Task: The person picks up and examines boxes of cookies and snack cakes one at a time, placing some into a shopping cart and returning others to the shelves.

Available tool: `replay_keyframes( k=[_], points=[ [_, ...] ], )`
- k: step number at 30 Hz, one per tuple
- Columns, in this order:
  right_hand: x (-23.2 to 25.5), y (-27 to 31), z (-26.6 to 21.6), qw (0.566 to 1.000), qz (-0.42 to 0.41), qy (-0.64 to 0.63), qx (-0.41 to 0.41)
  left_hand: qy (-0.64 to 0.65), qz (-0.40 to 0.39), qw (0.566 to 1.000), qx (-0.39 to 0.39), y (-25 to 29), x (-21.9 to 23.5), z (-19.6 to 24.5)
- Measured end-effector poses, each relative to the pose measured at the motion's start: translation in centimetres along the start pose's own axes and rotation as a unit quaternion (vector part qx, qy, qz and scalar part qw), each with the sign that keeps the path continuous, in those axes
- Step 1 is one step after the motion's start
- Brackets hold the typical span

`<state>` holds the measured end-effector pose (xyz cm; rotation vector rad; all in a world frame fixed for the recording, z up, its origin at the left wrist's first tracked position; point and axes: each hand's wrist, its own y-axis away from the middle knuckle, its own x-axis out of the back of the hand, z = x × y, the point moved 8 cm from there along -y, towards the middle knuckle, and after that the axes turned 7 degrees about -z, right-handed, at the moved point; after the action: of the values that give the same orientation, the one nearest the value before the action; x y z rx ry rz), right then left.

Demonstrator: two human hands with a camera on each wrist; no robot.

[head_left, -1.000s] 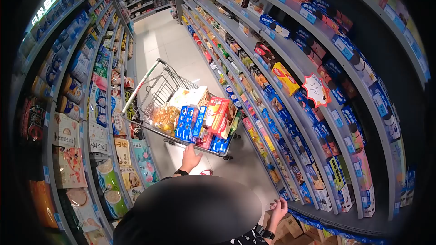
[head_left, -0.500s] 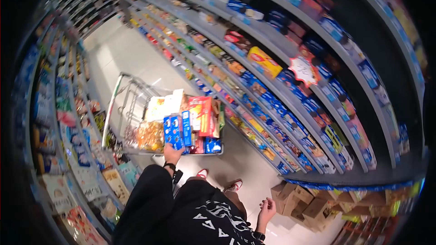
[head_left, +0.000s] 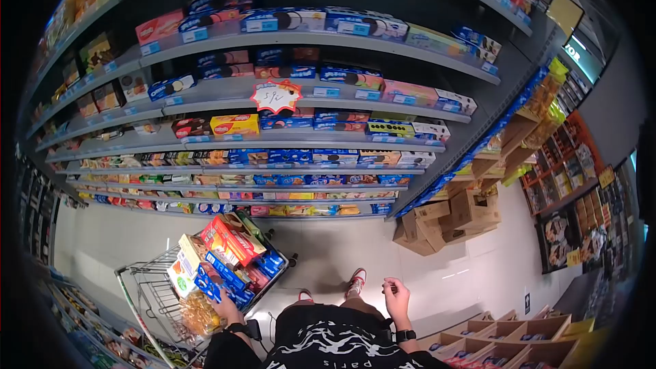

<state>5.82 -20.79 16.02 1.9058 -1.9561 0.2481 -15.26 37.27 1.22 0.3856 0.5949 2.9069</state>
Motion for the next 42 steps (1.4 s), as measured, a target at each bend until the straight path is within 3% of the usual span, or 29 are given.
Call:
replay_keyframes(
  k=[1, 3, 5, 6, 8, 9, 10, 11, 12, 13, 15, 17, 18, 21, 24, 25, 28, 31, 33, 35, 37, 39, 42],
  points=[
    [0.4, 0.1, -0.1, 1.000, 0.007, 0.011, 0.000, 0.059, -0.023, 0.996, 0.066, 2.3, -0.2, 2.5],
    [0.7, 0.1, -0.6, 1.000, 0.015, 0.003, -0.002, 0.048, -0.060, 0.996, 0.046, 1.7, -0.8, 3.4],
    [0.5, -0.2, -1.3, 1.000, 0.012, 0.015, 0.013, 0.037, -0.140, 0.987, -0.072, 2.2, -2.6, 5.4],
    [0.5, -0.4, -1.7, 1.000, 0.012, 0.014, 0.006, 0.005, -0.221, 0.971, -0.094, 4.1, -4.0, 7.8],
    [-1.1, -1.2, -3.1, 0.997, -0.065, 0.027, 0.008, 0.044, -0.359, 0.921, -0.144, 9.7, -7.5, 13.0],
    [-1.6, -1.4, -5.8, 0.995, -0.068, 0.036, 0.058, 0.035, -0.399, 0.908, -0.120, 9.4, -8.9, 11.4],
    [-2.3, -1.2, -9.1, 0.991, -0.072, 0.043, 0.107, 0.029, -0.476, 0.865, -0.155, 12.7, -10.5, 13.9],
    [-3.6, -1.4, -10.7, 0.988, -0.115, -0.009, 0.107, 0.003, -0.519, 0.837, -0.174, 15.9, -11.8, 15.9],
    [-4.8, -1.8, -12.2, 0.980, -0.155, -0.062, 0.107, 0.018, -0.572, 0.807, -0.145, 18.6, -12.8, 17.1],
    [-5.4, -1.9, -13.7, 0.979, -0.163, -0.063, 0.103, 0.023, -0.626, 0.779, -0.034, 21.2, -13.3, 17.3],
    [-7.5, -1.4, -16.4, 0.900, -0.277, -0.331, 0.063, 0.001, -0.694, 0.720, -0.022, 24.7, -14.6, 18.4],
    [-7.5, -1.2, -17.3, 0.886, -0.270, -0.374, 0.043, -0.017, -0.737, 0.675, -0.030, 27.0, -15.4, 19.5],
    [-7.3, -1.2, -17.4, 0.869, -0.263, -0.417, 0.029, -0.019, -0.749, 0.662, -0.026, 27.4, -15.7, 19.4],
    [-6.5, -1.4, -16.5, 0.886, -0.269, -0.374, 0.050, 0.014, -0.782, 0.623, -0.005, 28.5, -16.5, 19.9],
    [-5.0, -1.2, -15.6, 0.886, -0.218, -0.408, 0.035, 0.101, -0.756, 0.647, 0.010, 29.1, -16.8, 21.0],
    [-4.4, -1.3, -15.2, 0.884, -0.197, -0.423, 0.022, 0.114, -0.728, 0.675, 0.035, 28.4, -17.1, 20.2],
    [-3.1, -1.3, -15.2, 0.906, -0.185, -0.379, 0.030, 0.074, -0.710, 0.700, -0.004, 28.8, -18.4, 19.8],
    [-1.7, -1.5, -16.2, 0.924, -0.149, -0.346, 0.065, 0.072, -0.699, 0.711, -0.004, 30.1, -19.1, 20.2],
    [-1.4, -1.8, -14.9, 0.940, -0.123, -0.319, 0.013, 0.059, -0.705, 0.707, -0.011, 30.7, -19.6, 20.2],
    [-0.8, -2.0, -14.5, 0.939, -0.104, -0.326, 0.020, 0.070, -0.699, 0.710, -0.056, 31.5, -20.0, 20.8],
    [-0.3, -2.0, -13.6, 0.932, -0.099, -0.348, -0.027, 0.089, -0.696, 0.711, -0.056, 33.0, -20.3, 21.1],
    [0.4, -2.4, -12.9, 0.926, -0.082, -0.367, -0.042, 0.030, -0.693, 0.696, -0.185, 34.6, -20.5, 22.0],
    [1.7, -2.9, -12.1, 0.920, -0.067, -0.381, -0.060, -0.002, -0.700, 0.691, -0.180, 34.8, -21.4, 21.0]
  ],
)
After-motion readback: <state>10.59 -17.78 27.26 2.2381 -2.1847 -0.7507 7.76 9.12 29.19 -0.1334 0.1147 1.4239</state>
